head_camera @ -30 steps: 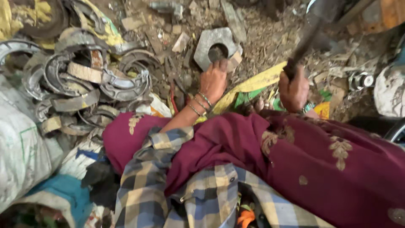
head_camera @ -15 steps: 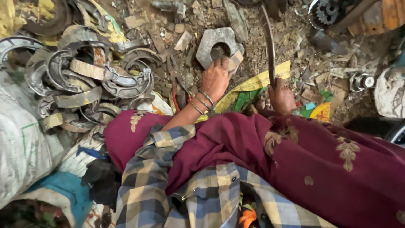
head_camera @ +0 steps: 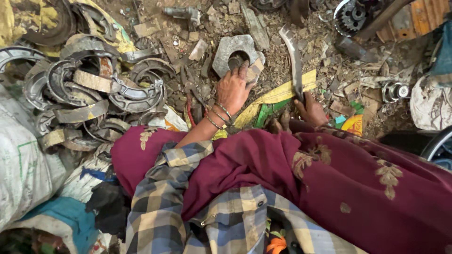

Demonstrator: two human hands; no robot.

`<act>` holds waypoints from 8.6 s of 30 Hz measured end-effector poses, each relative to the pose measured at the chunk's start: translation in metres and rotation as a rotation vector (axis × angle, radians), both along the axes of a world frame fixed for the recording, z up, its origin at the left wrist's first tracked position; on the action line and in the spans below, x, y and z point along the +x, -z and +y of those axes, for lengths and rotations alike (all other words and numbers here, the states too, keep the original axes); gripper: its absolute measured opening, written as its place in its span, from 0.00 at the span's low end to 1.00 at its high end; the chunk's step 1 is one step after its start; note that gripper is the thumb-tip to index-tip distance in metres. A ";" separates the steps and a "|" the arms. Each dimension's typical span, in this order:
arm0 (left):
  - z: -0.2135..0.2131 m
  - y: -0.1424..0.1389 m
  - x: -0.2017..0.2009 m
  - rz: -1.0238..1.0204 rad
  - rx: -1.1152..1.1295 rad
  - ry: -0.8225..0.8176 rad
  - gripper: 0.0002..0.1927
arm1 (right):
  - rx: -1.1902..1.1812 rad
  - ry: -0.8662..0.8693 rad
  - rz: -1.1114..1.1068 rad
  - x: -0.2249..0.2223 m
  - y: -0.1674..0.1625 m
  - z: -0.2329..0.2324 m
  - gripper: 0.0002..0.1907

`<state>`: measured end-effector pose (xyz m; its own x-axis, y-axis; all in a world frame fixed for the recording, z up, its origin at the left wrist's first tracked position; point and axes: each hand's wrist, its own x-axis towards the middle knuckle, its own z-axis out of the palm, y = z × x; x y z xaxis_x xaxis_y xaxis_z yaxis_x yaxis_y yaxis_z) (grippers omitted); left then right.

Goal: The person sits on the ground and uses a hammer to repeatedly strike a metal part placed on a metal anvil. They adjust the part's position between strikes and continue shaping it.

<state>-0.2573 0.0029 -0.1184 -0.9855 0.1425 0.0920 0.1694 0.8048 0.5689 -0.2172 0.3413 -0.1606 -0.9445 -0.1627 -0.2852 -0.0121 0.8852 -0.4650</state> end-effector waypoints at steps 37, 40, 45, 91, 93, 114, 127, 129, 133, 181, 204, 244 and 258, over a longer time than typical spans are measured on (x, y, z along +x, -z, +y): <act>-0.006 -0.004 0.001 -0.031 -0.033 -0.050 0.44 | -0.103 -1.043 0.083 0.067 -0.422 -0.063 0.16; -0.006 -0.009 0.005 -0.102 -0.049 -0.021 0.43 | -0.217 -0.898 -0.074 0.064 -0.433 -0.092 0.14; -0.012 -0.020 0.009 -0.118 -0.034 -0.003 0.42 | -0.383 -0.872 -0.405 0.056 -0.428 -0.110 0.12; -0.008 -0.036 0.006 -0.152 0.087 0.058 0.43 | -0.191 -1.101 -0.560 0.032 -0.423 -0.144 0.13; -0.009 -0.033 0.006 -0.081 0.113 0.058 0.44 | -0.039 -1.133 -0.712 0.032 -0.419 -0.147 0.14; -0.007 -0.022 0.003 -0.112 0.081 0.042 0.42 | 0.464 -1.179 -0.709 0.037 -0.384 -0.134 0.21; -0.002 -0.031 0.001 -0.118 0.096 0.066 0.45 | 0.477 -1.098 -0.502 0.050 -0.380 -0.127 0.26; -0.001 -0.033 0.001 -0.165 0.091 0.060 0.45 | 0.455 -1.113 -0.418 0.057 -0.380 -0.122 0.28; -0.003 -0.035 -0.001 -0.149 0.092 0.065 0.46 | 0.492 -0.951 -0.534 0.065 -0.386 -0.115 0.24; 0.008 -0.009 0.002 -0.057 0.052 0.061 0.53 | 0.537 -1.135 -0.661 0.022 -0.388 -0.107 0.39; -0.001 -0.015 0.010 -0.099 0.092 -0.003 0.33 | 0.351 -0.139 -0.190 0.003 -0.047 -0.021 0.29; 0.006 0.019 0.007 -0.014 -0.067 0.036 0.29 | -0.230 -0.045 0.254 -0.004 -0.119 -0.065 0.17; 0.011 0.021 0.006 0.058 -0.172 0.019 0.27 | -0.290 0.028 0.200 -0.010 -0.089 -0.050 0.16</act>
<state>-0.2510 0.0142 -0.1390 -0.9764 0.1790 0.1210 0.2135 0.8856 0.4124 -0.2272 0.2911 -0.0712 -0.9822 -0.1834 -0.0397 -0.1062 0.7178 -0.6881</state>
